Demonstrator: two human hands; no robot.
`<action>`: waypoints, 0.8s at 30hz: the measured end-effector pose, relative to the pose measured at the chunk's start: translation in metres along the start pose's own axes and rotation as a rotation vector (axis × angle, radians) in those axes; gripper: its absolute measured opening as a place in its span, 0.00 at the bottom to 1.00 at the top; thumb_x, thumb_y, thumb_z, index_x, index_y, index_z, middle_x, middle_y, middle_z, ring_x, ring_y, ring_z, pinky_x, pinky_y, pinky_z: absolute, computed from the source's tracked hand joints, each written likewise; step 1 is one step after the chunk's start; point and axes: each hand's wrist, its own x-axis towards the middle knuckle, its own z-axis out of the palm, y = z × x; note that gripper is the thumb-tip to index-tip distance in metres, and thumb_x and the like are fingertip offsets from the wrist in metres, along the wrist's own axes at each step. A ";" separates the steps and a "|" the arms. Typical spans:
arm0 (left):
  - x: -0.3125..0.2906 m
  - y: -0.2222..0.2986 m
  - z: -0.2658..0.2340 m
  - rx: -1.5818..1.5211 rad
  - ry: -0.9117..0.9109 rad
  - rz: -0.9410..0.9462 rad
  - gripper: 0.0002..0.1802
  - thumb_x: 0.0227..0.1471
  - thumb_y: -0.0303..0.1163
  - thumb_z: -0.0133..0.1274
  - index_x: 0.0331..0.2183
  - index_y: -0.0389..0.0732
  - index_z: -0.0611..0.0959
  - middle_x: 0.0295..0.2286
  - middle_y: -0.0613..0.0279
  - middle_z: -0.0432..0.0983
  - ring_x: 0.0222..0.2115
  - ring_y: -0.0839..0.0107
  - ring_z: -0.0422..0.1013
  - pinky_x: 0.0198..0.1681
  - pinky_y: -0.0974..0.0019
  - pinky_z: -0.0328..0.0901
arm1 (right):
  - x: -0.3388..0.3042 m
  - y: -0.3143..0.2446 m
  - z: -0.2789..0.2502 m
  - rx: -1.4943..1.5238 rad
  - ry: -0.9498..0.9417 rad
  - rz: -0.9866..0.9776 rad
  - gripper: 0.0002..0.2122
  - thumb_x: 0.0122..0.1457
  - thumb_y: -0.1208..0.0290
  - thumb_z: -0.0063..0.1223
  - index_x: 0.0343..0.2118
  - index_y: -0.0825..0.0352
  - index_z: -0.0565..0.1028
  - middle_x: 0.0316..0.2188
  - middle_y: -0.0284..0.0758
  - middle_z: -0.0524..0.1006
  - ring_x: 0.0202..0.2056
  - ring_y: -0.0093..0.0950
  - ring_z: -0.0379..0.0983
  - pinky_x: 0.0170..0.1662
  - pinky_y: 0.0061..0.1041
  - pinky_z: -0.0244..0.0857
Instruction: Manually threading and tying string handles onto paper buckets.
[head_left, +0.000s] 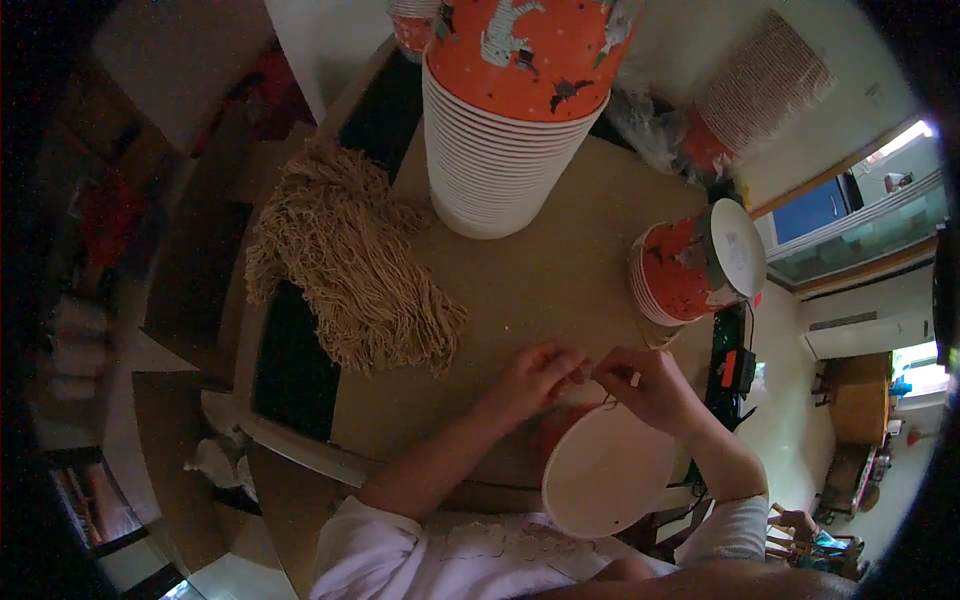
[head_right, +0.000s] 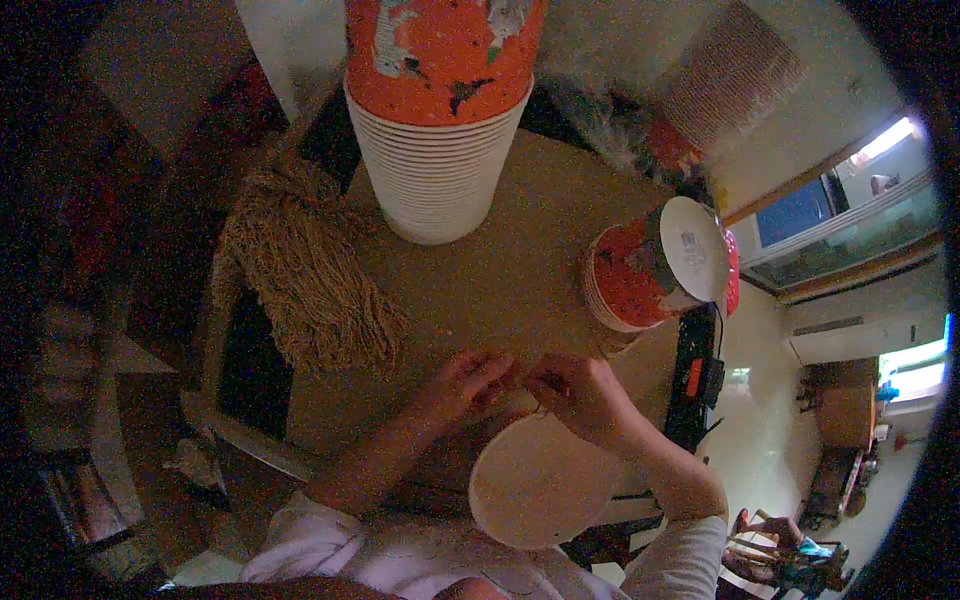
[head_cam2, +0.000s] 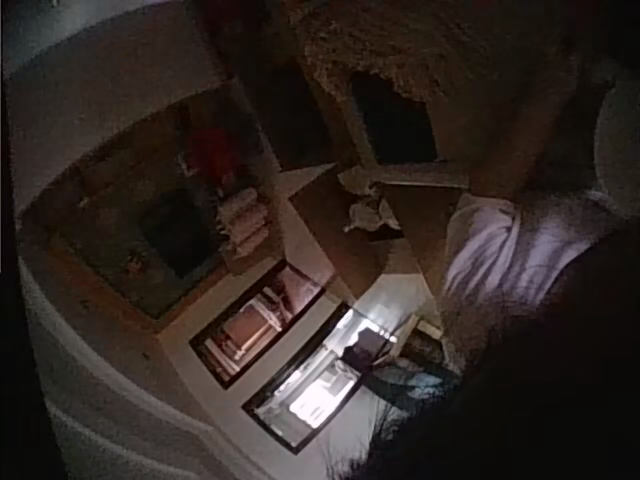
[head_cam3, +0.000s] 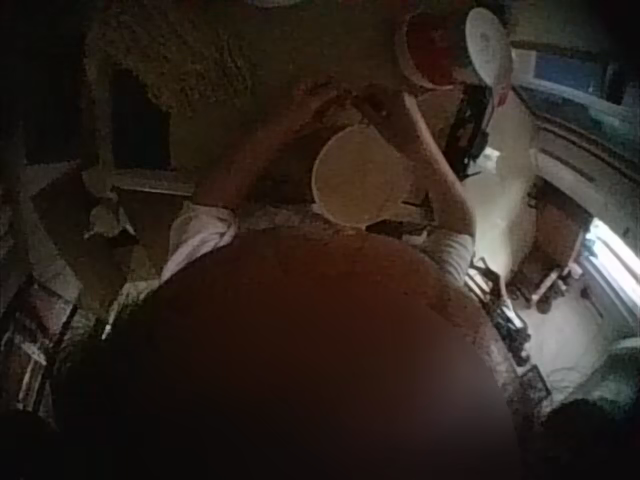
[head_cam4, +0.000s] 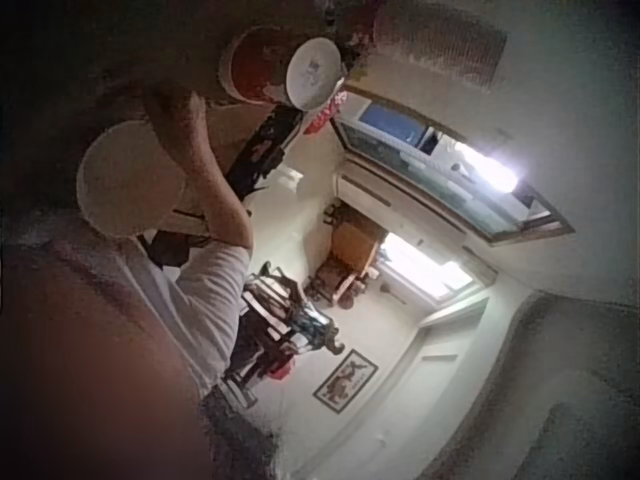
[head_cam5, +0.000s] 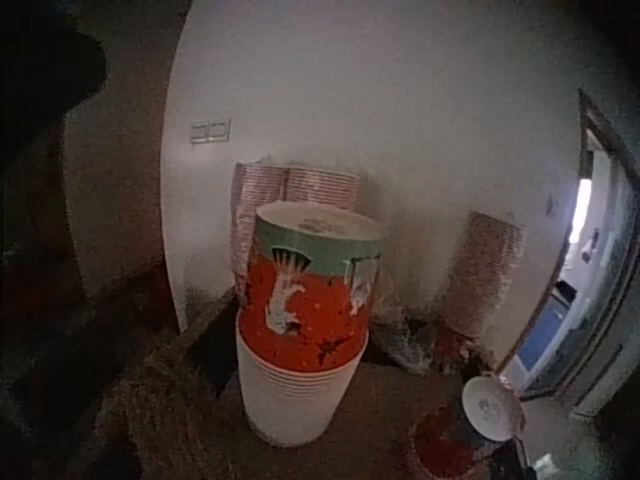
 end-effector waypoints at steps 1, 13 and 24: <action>0.001 -0.001 -0.001 -0.003 -0.018 -0.011 0.05 0.48 0.32 0.50 0.28 0.42 0.75 0.23 0.71 0.70 0.18 0.86 0.60 0.20 0.79 0.57 | 0.000 0.000 0.000 0.006 0.000 -0.013 0.04 0.48 0.76 0.50 0.25 0.71 0.73 0.20 0.36 0.73 0.19 0.22 0.70 0.23 0.20 0.62; 0.007 -0.015 0.006 0.922 0.229 0.696 0.05 0.43 0.25 0.48 0.26 0.37 0.70 0.24 0.54 0.65 0.24 0.55 0.66 0.26 0.62 0.62 | 0.001 0.011 0.007 -0.131 0.077 -0.217 0.01 0.46 0.80 0.46 0.23 0.71 0.70 0.21 0.35 0.71 0.21 0.24 0.69 0.22 0.20 0.61; 0.042 -0.047 -0.004 0.537 0.222 0.691 0.06 0.45 0.28 0.50 0.28 0.37 0.73 0.24 0.58 0.67 0.23 0.69 0.66 0.25 0.68 0.61 | 0.009 0.028 -0.003 0.062 -0.074 -0.047 0.03 0.47 0.80 0.46 0.25 0.71 0.72 0.21 0.34 0.72 0.22 0.22 0.68 0.26 0.19 0.62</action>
